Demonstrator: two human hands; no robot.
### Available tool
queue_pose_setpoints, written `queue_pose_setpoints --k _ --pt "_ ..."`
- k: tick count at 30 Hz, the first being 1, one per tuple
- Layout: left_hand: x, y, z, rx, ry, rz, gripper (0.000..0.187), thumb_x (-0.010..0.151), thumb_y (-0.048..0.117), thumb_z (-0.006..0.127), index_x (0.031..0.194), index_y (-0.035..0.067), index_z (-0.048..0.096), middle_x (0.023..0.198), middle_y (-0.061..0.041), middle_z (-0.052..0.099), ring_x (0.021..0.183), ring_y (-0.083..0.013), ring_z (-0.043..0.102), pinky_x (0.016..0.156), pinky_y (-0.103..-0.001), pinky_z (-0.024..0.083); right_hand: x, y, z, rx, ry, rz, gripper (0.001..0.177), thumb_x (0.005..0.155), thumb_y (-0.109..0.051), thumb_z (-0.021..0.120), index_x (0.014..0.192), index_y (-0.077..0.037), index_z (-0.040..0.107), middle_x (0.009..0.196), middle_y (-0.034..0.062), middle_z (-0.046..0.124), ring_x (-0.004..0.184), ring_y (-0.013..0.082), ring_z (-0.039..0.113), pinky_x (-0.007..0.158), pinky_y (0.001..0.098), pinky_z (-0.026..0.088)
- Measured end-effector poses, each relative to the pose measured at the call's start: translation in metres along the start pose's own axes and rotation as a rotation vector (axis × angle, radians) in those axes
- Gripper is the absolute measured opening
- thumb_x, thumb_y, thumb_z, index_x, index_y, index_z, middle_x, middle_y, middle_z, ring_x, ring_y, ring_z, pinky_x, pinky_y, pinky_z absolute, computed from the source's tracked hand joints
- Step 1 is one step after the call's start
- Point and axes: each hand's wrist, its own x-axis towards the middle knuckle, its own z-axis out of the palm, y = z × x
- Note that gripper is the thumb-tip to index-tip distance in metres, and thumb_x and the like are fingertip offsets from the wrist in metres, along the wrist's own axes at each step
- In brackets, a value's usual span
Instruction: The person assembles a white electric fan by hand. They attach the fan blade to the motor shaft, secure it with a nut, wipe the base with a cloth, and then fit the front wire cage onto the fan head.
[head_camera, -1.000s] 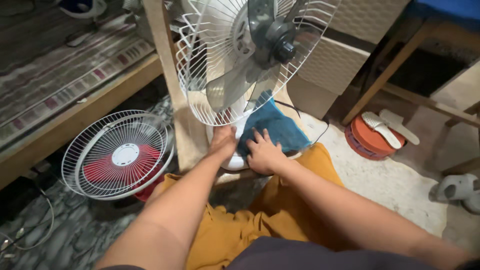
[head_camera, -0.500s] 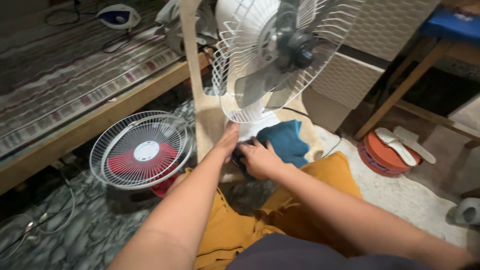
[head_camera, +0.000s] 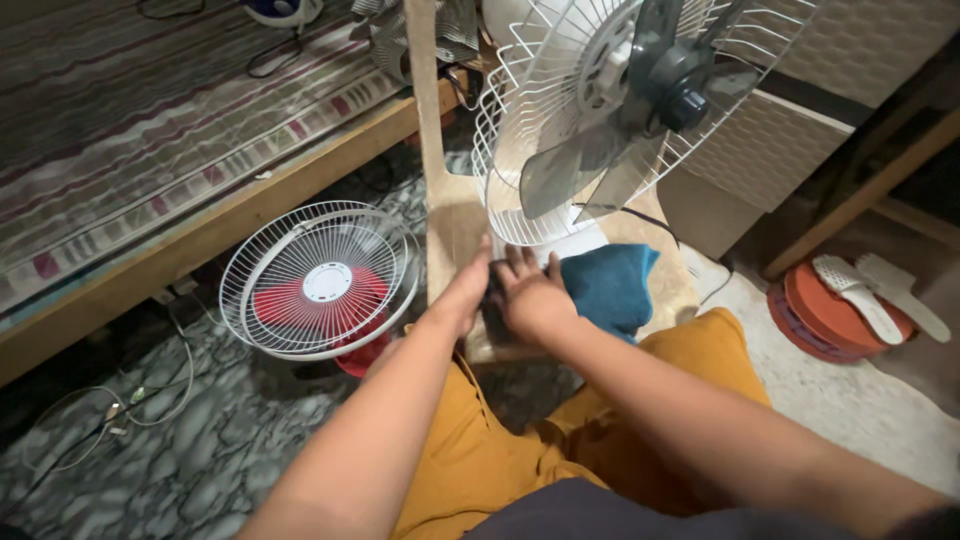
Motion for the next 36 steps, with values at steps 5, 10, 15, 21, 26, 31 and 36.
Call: queue_pose_setpoints --k 5,10,15,21,26,31,36 --pt "0.005 0.007 -0.015 -0.085 0.174 0.234 0.064 0.101 0.05 0.048 0.151 0.009 0.045 0.15 -0.009 0.046 0.133 -0.0222 0.041 0.109 -0.043 0.034 -0.047 0.011 0.005 0.176 0.209 -0.291 0.041 0.079 -0.015 0.074 0.118 -0.008 0.064 0.154 0.0159 0.047 0.145 0.0365 0.04 0.115 0.0641 0.03" --pt "-0.055 0.05 0.0 0.104 0.669 0.868 0.017 0.095 0.006 0.063 0.112 0.004 0.065 0.106 -0.01 0.071 0.097 -0.0195 0.066 0.09 -0.03 0.052 -0.075 0.018 -0.047 0.514 0.604 -0.052 0.024 0.077 -0.005 0.072 0.101 -0.008 0.074 0.125 0.017 0.061 0.118 0.0389 0.053 0.103 0.048 0.045" --pt "-0.183 0.087 0.042 0.404 0.748 1.213 0.015 0.097 0.007 0.067 0.111 0.003 0.062 0.09 -0.007 0.07 0.08 -0.0183 0.068 0.076 -0.031 0.056 -0.113 0.041 -0.16 0.613 0.826 0.121 0.013 0.089 -0.01 0.071 0.102 -0.006 0.072 0.101 0.0173 0.058 0.096 0.0306 0.061 0.084 0.0396 0.05" --pt "-0.231 0.126 0.106 0.83 0.722 0.998 0.04 0.09 0.029 0.076 0.126 0.012 0.069 0.071 -0.013 0.073 0.066 -0.0336 0.072 0.065 -0.046 0.057 -0.096 0.03 -0.265 0.502 0.738 -0.065 0.037 0.099 -0.021 0.071 0.133 -0.008 0.067 0.111 0.0221 0.071 0.098 0.0344 0.071 0.085 0.041 0.055" --pt "-0.213 0.132 0.112 0.963 0.794 0.942 0.022 0.094 0.029 0.067 0.093 0.009 0.076 0.075 -0.022 0.071 0.073 -0.0431 0.07 0.068 -0.053 0.055 -0.064 0.029 -0.284 0.236 0.325 -0.032 0.058 0.082 -0.024 0.08 0.134 -0.009 0.062 0.109 0.0263 0.069 0.098 0.0436 0.068 0.087 0.0468 0.054" --pt "-0.2 0.13 0.111 0.972 0.848 0.982 0.019 0.091 0.025 0.069 0.086 0.009 0.077 0.074 -0.023 0.071 0.071 -0.0444 0.069 0.067 -0.054 0.055 -0.038 0.033 -0.278 0.163 0.258 -0.119 0.055 0.076 -0.02 0.081 0.128 -0.011 0.067 0.106 0.0254 0.071 0.101 0.0437 0.067 0.089 0.0477 0.053" --pt "-0.197 0.134 0.106 0.973 0.865 1.001 0.015 0.089 0.021 0.068 0.088 0.008 0.076 0.072 -0.024 0.069 0.07 -0.0459 0.068 0.066 -0.055 0.055 -0.027 0.026 -0.278 0.189 0.229 -0.261 0.04 0.076 -0.015 0.077 0.115 -0.009 0.073 0.102 0.0216 0.073 0.101 0.0415 0.068 0.089 0.0471 0.054"
